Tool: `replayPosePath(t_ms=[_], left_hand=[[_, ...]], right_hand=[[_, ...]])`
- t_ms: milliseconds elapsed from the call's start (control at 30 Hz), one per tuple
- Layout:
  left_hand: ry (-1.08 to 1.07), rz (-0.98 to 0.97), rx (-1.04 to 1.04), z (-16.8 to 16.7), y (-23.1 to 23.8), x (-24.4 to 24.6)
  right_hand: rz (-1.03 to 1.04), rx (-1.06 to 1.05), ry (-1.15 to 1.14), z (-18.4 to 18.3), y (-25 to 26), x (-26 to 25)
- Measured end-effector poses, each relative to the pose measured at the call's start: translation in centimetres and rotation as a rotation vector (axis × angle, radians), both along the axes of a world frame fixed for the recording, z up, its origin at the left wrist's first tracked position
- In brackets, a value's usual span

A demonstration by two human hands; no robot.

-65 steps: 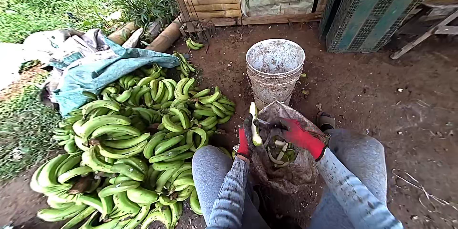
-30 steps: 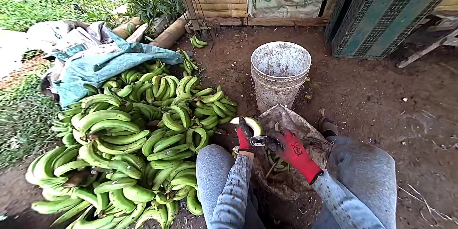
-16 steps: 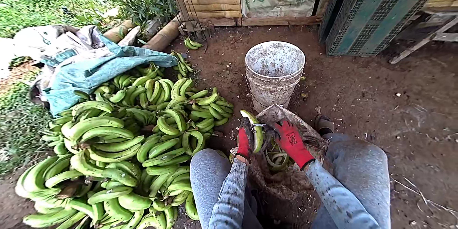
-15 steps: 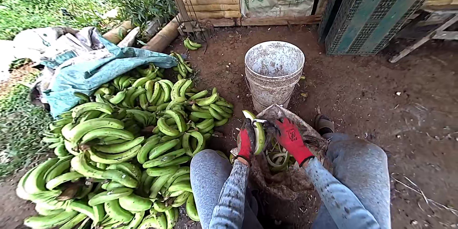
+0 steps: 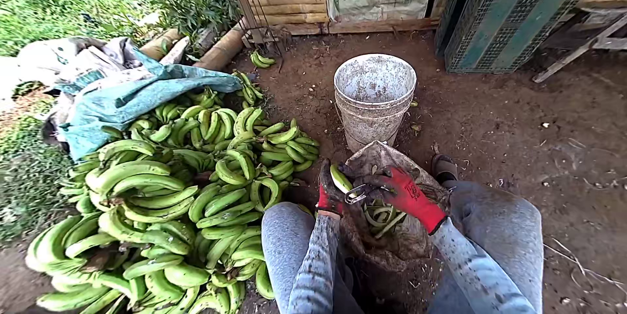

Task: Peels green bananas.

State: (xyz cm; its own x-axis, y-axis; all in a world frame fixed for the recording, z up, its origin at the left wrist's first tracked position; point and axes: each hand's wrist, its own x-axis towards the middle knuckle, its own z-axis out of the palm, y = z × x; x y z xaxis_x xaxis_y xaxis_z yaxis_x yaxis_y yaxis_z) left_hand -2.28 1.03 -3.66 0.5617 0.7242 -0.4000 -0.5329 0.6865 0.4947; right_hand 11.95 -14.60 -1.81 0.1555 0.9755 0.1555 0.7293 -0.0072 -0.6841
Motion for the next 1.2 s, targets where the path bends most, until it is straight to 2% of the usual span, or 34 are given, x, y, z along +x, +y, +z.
replayPosePath(t_ms=[67, 167, 267, 333, 433, 567, 600, 633, 700, 800, 833, 900, 967, 1033, 1133, 1200], left_hand=[[0.038, 0.027, -0.016, 0.1, -0.6, 0.3], [0.123, 0.042, 0.073, 0.1, -1.0, 0.3], [0.238, 0.020, 0.302, -0.7, -2.3, 0.4], [0.493, 0.040, 0.491, -1.1, -2.8, 0.2], [0.850, -0.096, 0.789, -1.2, -3.2, 0.4], [0.960, -0.339, 0.930, -1.0, -5.3, 0.6], [0.962, -0.386, 0.895, -1.0, -5.4, 0.6], [0.927, -0.348, 0.818, -1.7, -4.9, 0.6], [0.672, -0.182, 0.592, -3.8, -2.2, 0.7], [0.073, -0.195, 0.204, -2.9, 0.6, -0.1], [-0.076, -0.219, 0.108, -2.8, 1.1, -0.4], [-0.221, -0.273, 0.012, -2.5, 1.3, -0.3], [-0.133, -0.295, 0.034, -2.0, 0.2, 0.0], [0.078, -0.219, 0.202, -2.2, -0.7, -0.2], [0.326, -0.162, 0.500, -4.0, -2.1, -0.6], [0.474, -0.189, 0.645, -4.5, -3.1, -1.0]], right_hand=[[0.009, -0.036, -0.066, 0.3, 0.3, 0.1], [-0.038, -0.107, -0.113, 0.3, 0.9, -0.8], [-0.132, -0.212, -0.079, 0.1, 2.6, -1.6], [-0.158, -0.286, -0.013, -1.0, 3.5, -1.7], [-0.269, -0.288, 0.093, -2.1, 4.0, -1.4], [-0.408, -0.435, 0.150, -3.3, 5.3, 2.0], [-0.441, -0.464, 0.142, -3.9, 5.1, 2.7], [-0.479, -0.419, 0.172, -4.3, 4.7, 3.0], [-0.443, -0.268, 0.246, -4.0, 3.8, 2.7], [-0.014, -0.205, 0.333, -1.7, 1.5, 2.5], [0.110, -0.221, 0.305, -0.8, 1.0, 2.3], [0.184, -0.233, 0.185, 0.4, 0.7, 1.8], [0.146, -0.240, 0.058, 0.3, 1.1, 1.2], [0.034, -0.234, 0.035, -0.6, 1.9, 0.2], [-0.312, -0.235, 0.156, -3.3, 3.3, -0.6], [-0.522, -0.309, 0.202, -4.8, 3.6, -0.1]])
